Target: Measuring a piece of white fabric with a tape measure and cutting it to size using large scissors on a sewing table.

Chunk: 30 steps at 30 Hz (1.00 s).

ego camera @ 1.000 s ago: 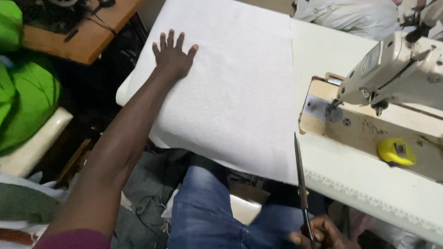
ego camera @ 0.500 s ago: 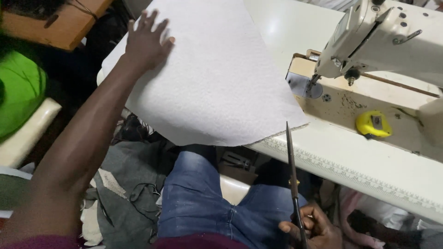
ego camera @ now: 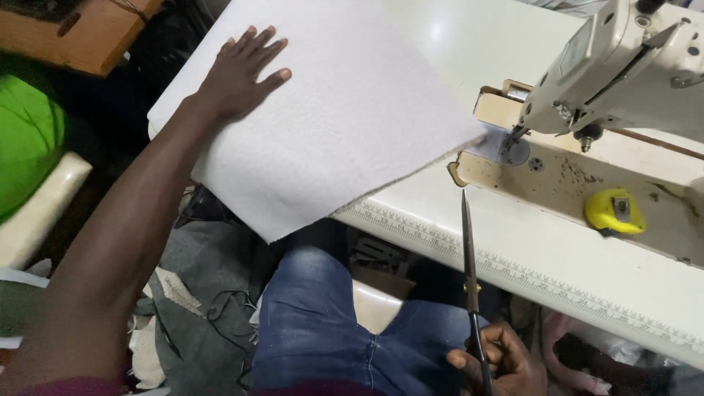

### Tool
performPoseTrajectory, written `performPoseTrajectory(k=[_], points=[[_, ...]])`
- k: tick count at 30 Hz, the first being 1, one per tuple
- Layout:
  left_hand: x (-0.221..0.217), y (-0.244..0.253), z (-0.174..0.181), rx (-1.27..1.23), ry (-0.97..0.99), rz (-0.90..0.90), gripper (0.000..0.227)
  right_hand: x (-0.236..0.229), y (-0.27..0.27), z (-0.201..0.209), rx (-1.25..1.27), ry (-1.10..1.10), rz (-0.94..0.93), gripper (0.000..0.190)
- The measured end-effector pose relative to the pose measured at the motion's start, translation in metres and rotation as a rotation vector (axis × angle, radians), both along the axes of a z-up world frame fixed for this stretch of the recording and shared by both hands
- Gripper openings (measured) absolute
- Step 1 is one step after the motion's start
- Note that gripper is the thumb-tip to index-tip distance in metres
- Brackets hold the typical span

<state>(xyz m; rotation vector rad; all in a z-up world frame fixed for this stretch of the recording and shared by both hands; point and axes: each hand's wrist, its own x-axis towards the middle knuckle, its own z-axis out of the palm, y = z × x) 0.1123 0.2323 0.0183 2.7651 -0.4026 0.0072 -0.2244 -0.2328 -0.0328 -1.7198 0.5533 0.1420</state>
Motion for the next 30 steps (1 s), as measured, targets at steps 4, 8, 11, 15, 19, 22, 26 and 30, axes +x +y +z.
performPoseTrajectory(k=[4, 8, 11, 15, 19, 22, 26, 30], points=[[0.022, 0.002, -0.007, 0.012, -0.027, 0.178, 0.076, 0.005, -0.009, -0.019, -0.020, -0.022, 0.047, 0.038], [0.038, -0.010, -0.018, 0.035, -0.029, 0.331, 0.084, 0.006, -0.011, -0.029, -0.080, -0.056, 0.076, 0.038], [0.047, -0.025, -0.020, 0.049, -0.007, 0.419, 0.085, 0.010, -0.006, -0.020, -0.161, 0.006, 0.095, 0.038], [0.054, -0.047, -0.021, 0.074, 0.036, 0.506, 0.085, 0.009, 0.004, -0.017, -0.159, -0.046, 0.062, 0.037], [0.059, -0.071, -0.024, 0.062, 0.050, 0.585, 0.082, 0.003, 0.015, -0.015, -0.039, -0.084, 0.100, 0.038], [0.063, -0.096, -0.014, 0.071, 0.078, 0.636, 0.080, 0.003, 0.025, -0.003, -0.008, -0.054, 0.027, 0.038], [0.070, -0.127, -0.017, 0.113, 0.061, 0.715, 0.076, 0.002, 0.025, 0.006, -0.015, 0.008, 0.061, 0.040], [0.082, -0.154, -0.017, 0.098, 0.000, 0.750, 0.076, -0.009, 0.017, 0.005, -0.106, -0.022, 0.058, 0.040]])
